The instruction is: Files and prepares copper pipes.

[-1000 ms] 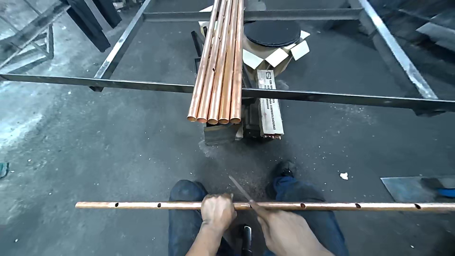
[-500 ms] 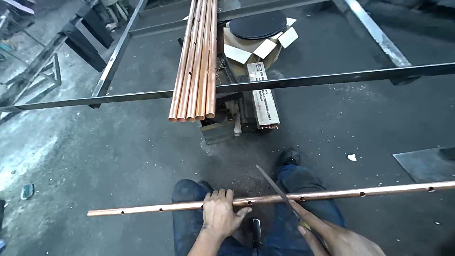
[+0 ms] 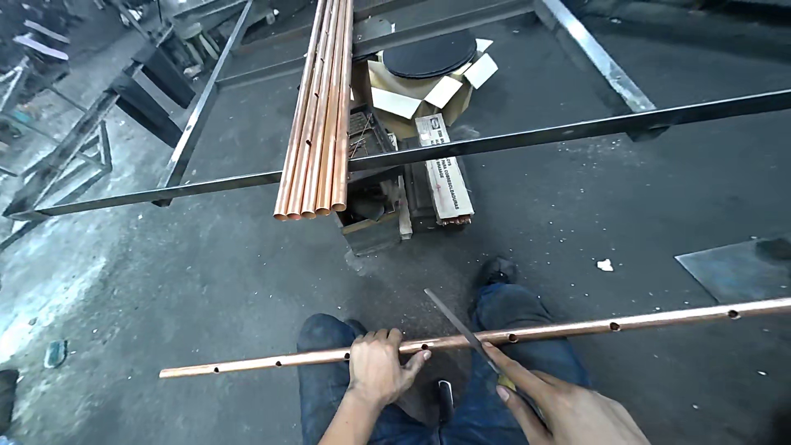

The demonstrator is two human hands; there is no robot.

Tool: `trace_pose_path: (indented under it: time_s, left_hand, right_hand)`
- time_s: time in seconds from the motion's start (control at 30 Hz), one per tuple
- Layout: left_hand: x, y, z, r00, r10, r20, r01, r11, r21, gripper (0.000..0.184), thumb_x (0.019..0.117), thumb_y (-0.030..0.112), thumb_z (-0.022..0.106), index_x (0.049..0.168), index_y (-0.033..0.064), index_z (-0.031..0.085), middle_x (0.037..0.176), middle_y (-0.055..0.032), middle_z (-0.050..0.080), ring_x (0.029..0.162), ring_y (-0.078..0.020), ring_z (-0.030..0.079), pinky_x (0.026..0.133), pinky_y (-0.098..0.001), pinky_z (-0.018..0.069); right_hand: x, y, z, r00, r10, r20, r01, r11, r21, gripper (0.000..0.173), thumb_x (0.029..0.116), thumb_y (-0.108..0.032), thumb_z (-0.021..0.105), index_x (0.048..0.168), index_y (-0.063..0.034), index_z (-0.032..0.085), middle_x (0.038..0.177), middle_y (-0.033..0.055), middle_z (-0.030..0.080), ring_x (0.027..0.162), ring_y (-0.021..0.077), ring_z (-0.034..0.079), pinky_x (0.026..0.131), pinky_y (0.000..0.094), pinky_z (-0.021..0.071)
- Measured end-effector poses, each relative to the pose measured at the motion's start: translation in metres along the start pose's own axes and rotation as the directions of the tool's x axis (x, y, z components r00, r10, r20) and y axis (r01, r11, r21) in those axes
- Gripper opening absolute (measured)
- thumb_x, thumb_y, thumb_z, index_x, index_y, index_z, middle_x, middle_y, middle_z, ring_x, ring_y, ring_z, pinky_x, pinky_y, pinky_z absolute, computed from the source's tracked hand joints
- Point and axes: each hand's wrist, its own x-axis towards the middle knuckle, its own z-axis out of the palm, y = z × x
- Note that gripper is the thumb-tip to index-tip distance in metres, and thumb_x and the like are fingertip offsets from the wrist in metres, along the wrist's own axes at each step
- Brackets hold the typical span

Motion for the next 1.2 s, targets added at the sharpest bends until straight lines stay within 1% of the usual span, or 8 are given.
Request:
trace_pose_path:
  time_s: [0.13, 0.23, 0.33, 0.53, 0.8, 0.93, 1.07, 1.2]
  left_hand:
    - [0.005, -0.002, -0.003, 0.999, -0.001, 0.044, 0.002, 1.0, -0.026, 0.086, 0.0923, 0.087, 0.026, 0.097, 0.0156, 0.074, 0.085, -0.0054, 0.075, 0.083, -0.0239, 0.075, 0.073, -0.0465, 0.0596]
    - [0.015, -0.004, -0.023, 0.956, 0.0, 0.292, 0.022, 0.997, -0.071, 0.09, 0.0935, 0.086, 0.018, 0.107, 0.0144, 0.071, 0.096, -0.0098, 0.075, 0.095, -0.0288, 0.074, 0.083, -0.0527, 0.0577]
    - [0.029, -0.01, -0.039, 0.876, 0.04, 0.482, -0.001, 0.997, -0.08, 0.091, 0.0855, 0.093, 0.032, 0.111, 0.0153, 0.071, 0.102, -0.01, 0.075, 0.102, -0.0294, 0.072, 0.091, -0.0545, 0.0559]
    - [0.061, -0.011, -0.05, 0.702, -0.04, 0.711, 0.138, 0.987, -0.08, 0.038, 0.0894, 0.044, 0.062, 0.099, 0.0083, 0.07, 0.105, -0.016, 0.073, 0.102, -0.0367, 0.071, 0.081, -0.0657, 0.0553]
    - [0.058, -0.003, -0.052, 0.748, -0.071, 0.66, 0.138, 0.989, -0.049, 0.036, 0.0893, 0.042, 0.063, 0.098, 0.0073, 0.07, 0.107, -0.015, 0.073, 0.104, -0.0351, 0.071, 0.082, -0.0624, 0.0565]
    - [0.044, 0.0, -0.047, 0.817, -0.088, 0.571, 0.118, 0.993, -0.016, 0.032, 0.0927, 0.038, 0.061, 0.102, 0.0083, 0.071, 0.107, -0.0144, 0.074, 0.104, -0.0354, 0.071, 0.085, -0.0596, 0.0566]
    - [0.032, 0.001, -0.037, 0.901, -0.116, 0.418, 0.164, 0.983, -0.081, 0.039, 0.0937, 0.045, 0.058, 0.114, 0.0146, 0.07, 0.106, -0.0096, 0.076, 0.103, -0.0305, 0.073, 0.084, -0.0552, 0.0575]
    - [0.045, 0.008, -0.047, 0.821, -0.185, 0.539, 0.25, 0.967, -0.048, 0.046, 0.089, 0.05, 0.063, 0.111, 0.011, 0.071, 0.112, -0.0112, 0.075, 0.107, -0.0314, 0.072, 0.088, -0.0564, 0.0569]
  right_hand:
    - [-0.001, 0.001, 0.001, 1.0, -0.018, -0.014, 0.018, 1.0, -0.002, 0.053, 0.1051, -0.041, 0.05, 0.156, -0.0277, 0.048, 0.097, 0.0132, 0.075, 0.077, 0.034, 0.072, 0.064, 0.0567, 0.0561]
    - [0.0, 0.001, 0.003, 1.0, -0.028, -0.013, 0.028, 1.0, -0.01, 0.052, 0.1051, -0.041, 0.05, 0.156, -0.0287, 0.049, 0.097, 0.013, 0.075, 0.076, 0.0339, 0.072, 0.063, 0.0556, 0.0562]
    - [0.001, 0.0, 0.007, 0.998, -0.063, -0.011, 0.063, 0.997, -0.047, 0.05, 0.1058, -0.04, 0.049, 0.155, -0.0294, 0.051, 0.095, 0.0146, 0.074, 0.075, 0.035, 0.072, 0.062, 0.0557, 0.056]
    - [-0.01, -0.005, 0.02, 0.981, -0.182, 0.073, 0.191, 0.971, -0.147, 0.045, 0.1086, -0.035, 0.043, 0.153, -0.0301, 0.053, 0.095, 0.0172, 0.073, 0.08, 0.0377, 0.072, 0.062, 0.0537, 0.0568]
    - [0.035, -0.017, 0.035, 0.983, -0.146, 0.109, 0.167, 0.96, -0.223, 0.048, 0.1056, -0.035, 0.045, 0.153, -0.0316, 0.051, 0.087, 0.0152, 0.072, 0.072, 0.0368, 0.071, 0.059, 0.0541, 0.0556]
    - [0.107, -0.052, 0.012, 0.94, 0.029, 0.339, 0.083, 0.946, -0.313, 0.049, 0.1065, -0.036, 0.04, 0.155, -0.034, 0.046, 0.106, 0.0159, 0.074, 0.102, 0.0391, 0.071, 0.086, 0.0604, 0.0546]
    - [0.06, -0.029, -0.001, 0.983, -0.184, 0.022, 0.185, 0.968, -0.169, 0.048, 0.1035, -0.037, 0.05, 0.151, -0.0325, 0.054, 0.09, 0.0112, 0.075, 0.073, 0.0345, 0.072, 0.06, 0.0561, 0.0565]
    - [0.008, -0.007, -0.007, 0.972, -0.064, 0.226, 0.035, 0.991, 0.132, 0.051, 0.1093, -0.031, 0.044, 0.158, -0.017, 0.043, 0.101, 0.0218, 0.072, 0.083, 0.042, 0.071, 0.074, 0.0636, 0.0564]
